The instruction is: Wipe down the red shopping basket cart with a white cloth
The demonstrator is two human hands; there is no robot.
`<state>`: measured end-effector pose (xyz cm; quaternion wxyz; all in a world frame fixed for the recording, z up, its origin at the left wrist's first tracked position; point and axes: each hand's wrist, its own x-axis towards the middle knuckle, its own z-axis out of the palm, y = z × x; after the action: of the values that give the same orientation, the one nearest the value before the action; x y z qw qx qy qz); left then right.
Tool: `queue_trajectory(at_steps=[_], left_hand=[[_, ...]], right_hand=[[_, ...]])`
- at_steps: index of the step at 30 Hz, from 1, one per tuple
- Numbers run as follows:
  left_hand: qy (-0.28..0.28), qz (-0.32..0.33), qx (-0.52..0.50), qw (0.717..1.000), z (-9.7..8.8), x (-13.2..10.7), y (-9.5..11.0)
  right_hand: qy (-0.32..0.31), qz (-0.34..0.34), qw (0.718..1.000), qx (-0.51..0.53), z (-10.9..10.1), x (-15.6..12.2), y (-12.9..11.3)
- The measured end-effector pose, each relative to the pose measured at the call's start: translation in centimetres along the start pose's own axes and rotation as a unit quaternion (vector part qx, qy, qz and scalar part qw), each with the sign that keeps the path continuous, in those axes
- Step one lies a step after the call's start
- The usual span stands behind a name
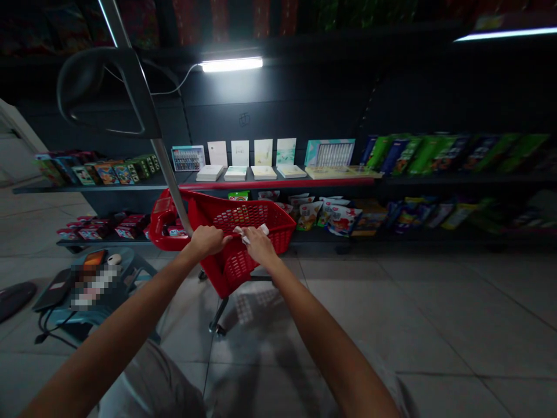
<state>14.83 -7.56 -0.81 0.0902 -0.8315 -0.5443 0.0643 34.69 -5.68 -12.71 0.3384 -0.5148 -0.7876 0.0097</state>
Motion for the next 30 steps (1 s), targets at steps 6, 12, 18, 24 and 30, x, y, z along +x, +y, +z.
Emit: queue_trajectory(at_steps=[6, 12, 18, 24, 30], left_hand=[[-0.065, 0.048, 0.012, 0.997, -0.9, 1.5, -1.0], [-0.085, 0.033, -0.022, 0.996, -0.4, 2.4, -1.7], [-0.053, 0.025, 0.004, 0.998, -0.1, 3.6, -2.0], [-0.045, 0.037, 0.016, 0.998, -0.5, 4.5, -1.1], [-0.022, 0.034, 0.036, 0.999, -0.4, 5.2, -0.2]], right_hand=[[-0.018, 0.014, 1.0, -0.019, -1.9, -2.0, 4.9], [0.01, 0.033, 0.999, -0.028, -4.1, -5.5, 9.6], [0.088, 0.096, 0.991, -0.017, -5.3, -9.7, 11.9], [0.241, 0.184, 0.953, 0.0, -6.0, -11.8, 13.7], [0.391, 0.36, 0.845, 0.059, -3.9, -11.0, 15.3]])
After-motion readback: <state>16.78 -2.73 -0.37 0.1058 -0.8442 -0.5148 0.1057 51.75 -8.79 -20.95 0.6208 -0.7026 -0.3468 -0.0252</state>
